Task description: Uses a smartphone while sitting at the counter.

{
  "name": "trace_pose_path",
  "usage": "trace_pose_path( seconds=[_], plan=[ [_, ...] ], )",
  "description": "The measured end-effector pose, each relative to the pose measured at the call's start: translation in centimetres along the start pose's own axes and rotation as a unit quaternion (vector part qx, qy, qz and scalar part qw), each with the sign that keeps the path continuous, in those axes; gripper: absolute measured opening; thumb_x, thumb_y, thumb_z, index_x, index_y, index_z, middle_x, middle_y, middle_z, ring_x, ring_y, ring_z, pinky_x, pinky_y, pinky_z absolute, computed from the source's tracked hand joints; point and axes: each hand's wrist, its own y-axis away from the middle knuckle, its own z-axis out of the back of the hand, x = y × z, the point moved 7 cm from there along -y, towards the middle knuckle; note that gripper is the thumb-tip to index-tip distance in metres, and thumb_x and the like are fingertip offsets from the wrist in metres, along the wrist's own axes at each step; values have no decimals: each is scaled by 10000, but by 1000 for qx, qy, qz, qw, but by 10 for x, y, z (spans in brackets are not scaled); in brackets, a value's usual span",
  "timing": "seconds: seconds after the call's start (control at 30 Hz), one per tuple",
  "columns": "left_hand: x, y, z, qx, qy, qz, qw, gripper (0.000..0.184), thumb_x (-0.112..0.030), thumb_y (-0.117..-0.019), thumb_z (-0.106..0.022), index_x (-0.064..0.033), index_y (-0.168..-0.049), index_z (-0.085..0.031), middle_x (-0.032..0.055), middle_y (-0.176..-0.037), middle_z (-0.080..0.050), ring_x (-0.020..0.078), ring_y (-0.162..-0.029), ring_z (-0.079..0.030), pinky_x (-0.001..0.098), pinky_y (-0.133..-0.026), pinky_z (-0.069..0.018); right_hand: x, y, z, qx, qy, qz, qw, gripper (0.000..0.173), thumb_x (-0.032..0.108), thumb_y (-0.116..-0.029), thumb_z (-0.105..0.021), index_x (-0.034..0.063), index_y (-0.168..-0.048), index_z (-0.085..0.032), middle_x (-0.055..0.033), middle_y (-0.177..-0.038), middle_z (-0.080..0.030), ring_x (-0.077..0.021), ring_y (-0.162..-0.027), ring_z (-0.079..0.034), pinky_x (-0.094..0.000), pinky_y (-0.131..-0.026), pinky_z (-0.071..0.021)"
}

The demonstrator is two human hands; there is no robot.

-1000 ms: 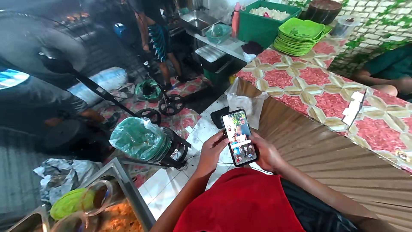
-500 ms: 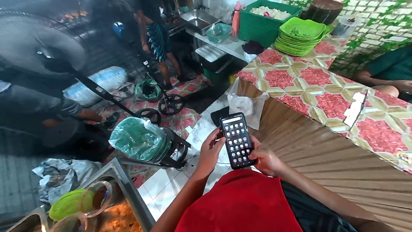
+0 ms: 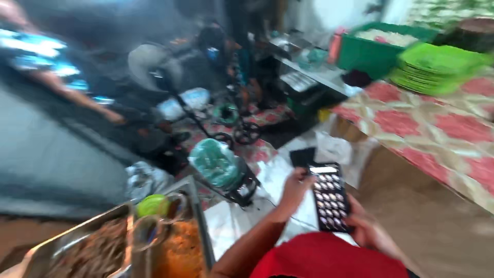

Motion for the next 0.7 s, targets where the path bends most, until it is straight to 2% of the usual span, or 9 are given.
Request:
trace_pose_path(
  seconds=[0.07, 0.1, 0.23, 0.33, 0.43, 0.53, 0.57, 0.63, 0.7],
  plan=[
    [0, 7, 2, 30, 42, 0, 999, 325, -120, -1046, -524, 99, -1284, -546, 143, -1165, -655, 114, -1040, -631, 307, -964, -523, -1, 0, 2, -2, 2, -7, 1000, 705, -16, -797, -492, 177, -1454, -327, 27, -1154, -715, -107, -943, -738, -325, -738, -654],
    [3, 10, 1, 43, 52, 4, 998, 362, -141, -1063, -482, 106, -1325, -523, 172, -1226, -637, 140, -1083, -623, 329, -986, -509, 0, 0, 1, 0, 0, -11, 1000, 660, -23, -812, -460, 190, -1422, -329, 57, -1122, -719, -86, -927, -735, -311, -739, -650],
    [24, 15, -2, 74, 63, 45, 994, 518, -312, -1105, -317, 45, -1451, -460, 201, -1366, -581, 202, -1188, -591, 394, -985, -485, -1, -3, 0, 33, -26, 0, 999, 538, -23, -851, -426, 217, -1331, -384, 110, -1063, -738, -55, -932, -731, -288, -808, -637],
    [28, 15, -2, 87, 87, 53, 991, 610, -366, -1120, -187, 71, -1506, -368, 236, -1429, -521, 223, -1244, -568, 410, -1036, -475, -3, -3, -12, 51, -38, -7, 998, 512, -27, -860, -391, 197, -1320, -397, 97, -1054, -745, -57, -934, -732, -294, -829, -634],
    [22, 16, 0, 78, 145, 80, 983, 700, -427, -1108, -37, 50, -1438, -429, 150, -1267, -620, 148, -1128, -619, 370, -999, -507, -8, -1, -24, 56, -33, -38, 997, 501, -19, -881, -371, 177, -1341, -386, 65, -1068, -740, -75, -944, -733, -308, -843, -633],
    [26, 13, 4, 55, 251, 137, 957, 793, -560, -1067, 6, -42, -1320, -538, 67, -1062, -718, 140, -978, -697, 360, -885, -575, -10, 1, -33, 47, -7, -66, 997, 547, 10, -905, -347, 158, -1430, -308, 62, -1117, -698, -52, -970, -713, -284, -843, -624],
    [26, 14, 7, 50, 278, 144, 949, 805, -589, -1056, 7, -61, -1287, -556, 65, -1032, -728, 150, -950, -709, 362, -853, -587, -10, 0, -37, 53, 13, -71, 996, 578, 38, -916, -359, 161, -1474, -274, 80, -1157, -674, -26, -998, -698, -260, -851, -617],
    [24, 14, 15, 58, 317, 127, 938, 832, -609, -1044, 17, -64, -1309, -554, 98, -1084, -729, 192, -974, -716, 384, -853, -598, -11, -4, -47, 75, 17, -68, 995, 587, 80, -919, -399, 165, -1490, -292, 87, -1187, -674, -11, -1029, -687, -241, -864, -609],
    [17, 14, 19, 68, 332, 103, 935, 873, -608, -1035, 49, -46, -1316, -557, 133, -1100, -733, 229, -974, -726, 398, -831, -613, -14, -10, -52, 101, -17, -59, 993, 619, 157, -885, -519, 169, -1482, -357, 47, -1191, -701, -60, -1042, -701, -285, -865, -619]
  ],
)
